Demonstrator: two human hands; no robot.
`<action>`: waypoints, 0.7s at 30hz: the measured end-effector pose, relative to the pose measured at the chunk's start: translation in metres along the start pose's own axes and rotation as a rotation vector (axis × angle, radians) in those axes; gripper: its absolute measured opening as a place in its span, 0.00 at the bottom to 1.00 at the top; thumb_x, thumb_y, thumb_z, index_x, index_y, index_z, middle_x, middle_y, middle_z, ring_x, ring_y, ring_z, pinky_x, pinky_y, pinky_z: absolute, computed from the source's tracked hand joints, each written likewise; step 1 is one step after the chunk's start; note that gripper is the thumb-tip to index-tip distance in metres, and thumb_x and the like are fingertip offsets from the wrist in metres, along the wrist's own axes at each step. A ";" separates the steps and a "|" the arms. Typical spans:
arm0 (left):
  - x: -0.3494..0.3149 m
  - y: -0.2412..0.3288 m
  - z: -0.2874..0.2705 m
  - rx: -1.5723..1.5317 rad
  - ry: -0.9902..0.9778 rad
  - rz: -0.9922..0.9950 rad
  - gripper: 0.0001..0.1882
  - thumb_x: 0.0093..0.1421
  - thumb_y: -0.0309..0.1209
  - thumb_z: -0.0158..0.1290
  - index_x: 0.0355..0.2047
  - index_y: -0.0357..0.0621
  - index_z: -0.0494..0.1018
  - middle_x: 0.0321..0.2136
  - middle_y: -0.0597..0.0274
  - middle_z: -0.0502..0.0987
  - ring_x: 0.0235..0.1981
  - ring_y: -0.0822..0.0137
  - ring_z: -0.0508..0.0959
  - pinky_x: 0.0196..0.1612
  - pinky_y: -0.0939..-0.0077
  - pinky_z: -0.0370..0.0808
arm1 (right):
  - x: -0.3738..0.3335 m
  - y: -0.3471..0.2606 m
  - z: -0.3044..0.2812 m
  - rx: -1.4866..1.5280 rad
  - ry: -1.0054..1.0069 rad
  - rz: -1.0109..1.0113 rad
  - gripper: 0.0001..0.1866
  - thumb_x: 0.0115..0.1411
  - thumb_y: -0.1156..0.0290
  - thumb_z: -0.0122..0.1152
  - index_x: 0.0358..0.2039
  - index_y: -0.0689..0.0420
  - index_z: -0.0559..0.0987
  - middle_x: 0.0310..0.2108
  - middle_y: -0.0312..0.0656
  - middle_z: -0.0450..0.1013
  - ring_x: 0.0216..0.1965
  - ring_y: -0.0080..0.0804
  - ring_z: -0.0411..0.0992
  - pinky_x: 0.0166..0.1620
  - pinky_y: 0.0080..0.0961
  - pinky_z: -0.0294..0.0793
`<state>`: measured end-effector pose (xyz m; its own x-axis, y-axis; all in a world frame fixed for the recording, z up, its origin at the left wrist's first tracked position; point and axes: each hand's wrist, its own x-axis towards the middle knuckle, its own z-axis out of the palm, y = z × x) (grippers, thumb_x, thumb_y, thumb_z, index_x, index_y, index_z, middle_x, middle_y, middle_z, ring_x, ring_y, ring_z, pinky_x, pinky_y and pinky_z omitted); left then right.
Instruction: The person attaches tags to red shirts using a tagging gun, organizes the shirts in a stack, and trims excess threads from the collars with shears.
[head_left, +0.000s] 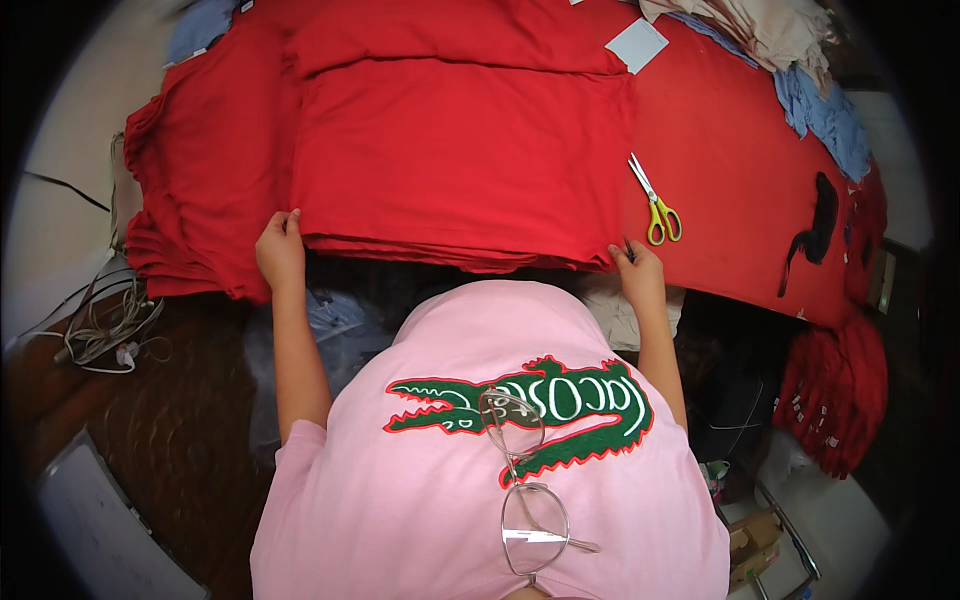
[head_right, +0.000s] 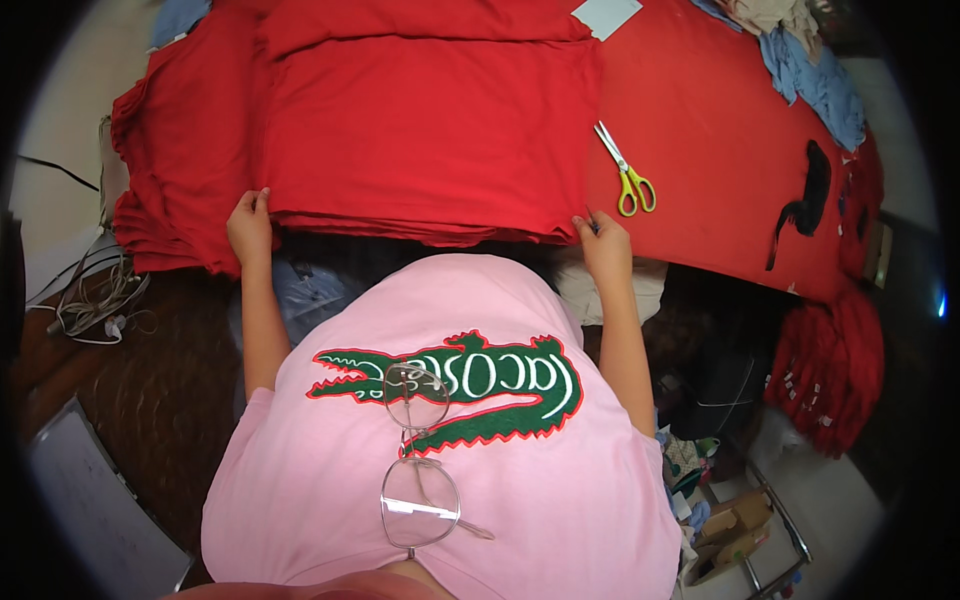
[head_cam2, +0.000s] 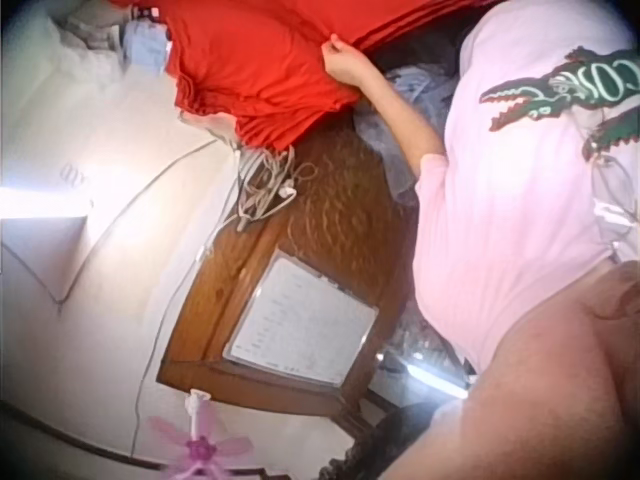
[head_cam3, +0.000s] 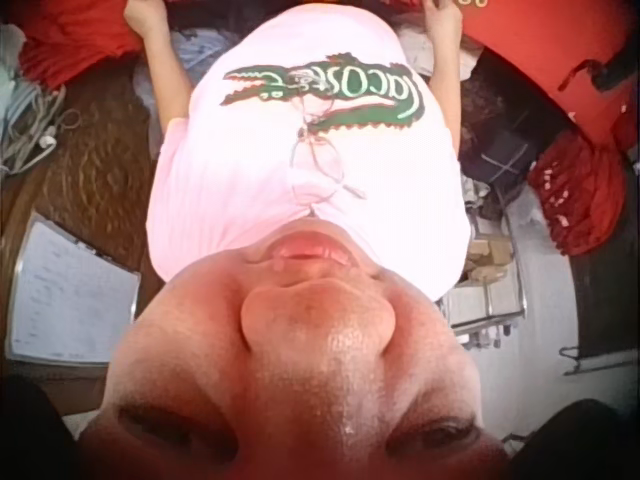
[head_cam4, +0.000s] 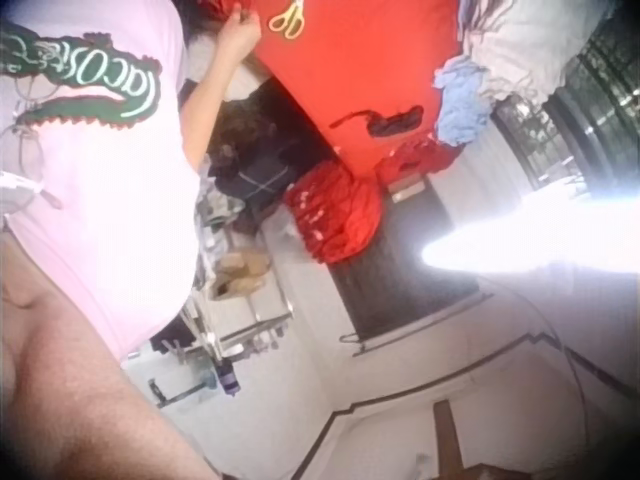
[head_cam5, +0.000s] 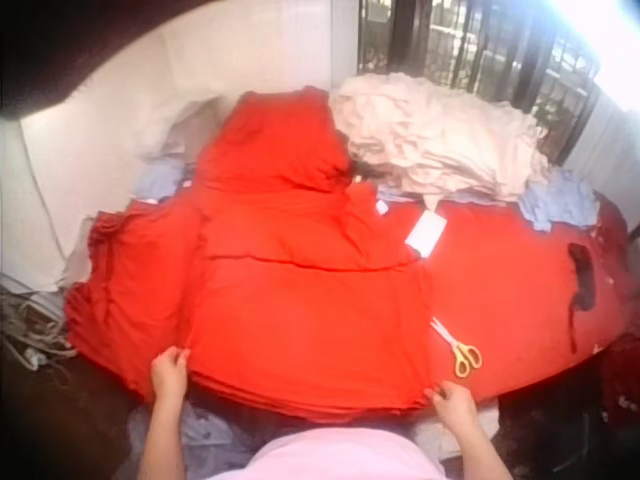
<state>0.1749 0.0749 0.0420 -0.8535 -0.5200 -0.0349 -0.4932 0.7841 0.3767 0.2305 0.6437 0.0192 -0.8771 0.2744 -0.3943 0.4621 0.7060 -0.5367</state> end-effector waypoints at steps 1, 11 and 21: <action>0.001 -0.001 -0.002 0.023 0.010 0.020 0.20 0.68 0.48 0.58 0.37 0.40 0.80 0.30 0.41 0.81 0.34 0.42 0.82 0.37 0.54 0.77 | 0.001 0.000 -0.005 0.019 -0.015 0.009 0.19 0.66 0.59 0.67 0.37 0.66 0.82 0.23 0.56 0.73 0.26 0.48 0.74 0.34 0.40 0.72; 0.139 0.038 -0.062 -1.178 -0.660 -0.193 0.12 0.71 0.39 0.55 0.48 0.46 0.77 0.44 0.59 0.84 0.42 0.64 0.84 0.47 0.65 0.81 | 0.091 -0.088 -0.106 1.024 -0.184 0.068 0.18 0.65 0.56 0.71 0.27 0.46 0.71 0.14 0.25 0.58 0.15 0.18 0.54 0.22 0.22 0.54; 0.115 0.080 0.018 -0.817 -0.284 0.267 0.11 0.69 0.34 0.60 0.44 0.39 0.79 0.53 0.56 0.81 0.56 0.69 0.77 0.61 0.73 0.71 | 0.086 -0.066 -0.074 0.921 0.106 -0.086 0.11 0.70 0.62 0.62 0.39 0.57 0.83 0.31 0.35 0.80 0.17 0.12 0.55 0.22 0.18 0.53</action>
<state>0.0349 0.0836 0.0517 -0.9852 -0.1668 -0.0382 -0.0916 0.3252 0.9412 0.1147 0.6690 0.0753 -0.8995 0.3353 -0.2800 0.2770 -0.0577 -0.9591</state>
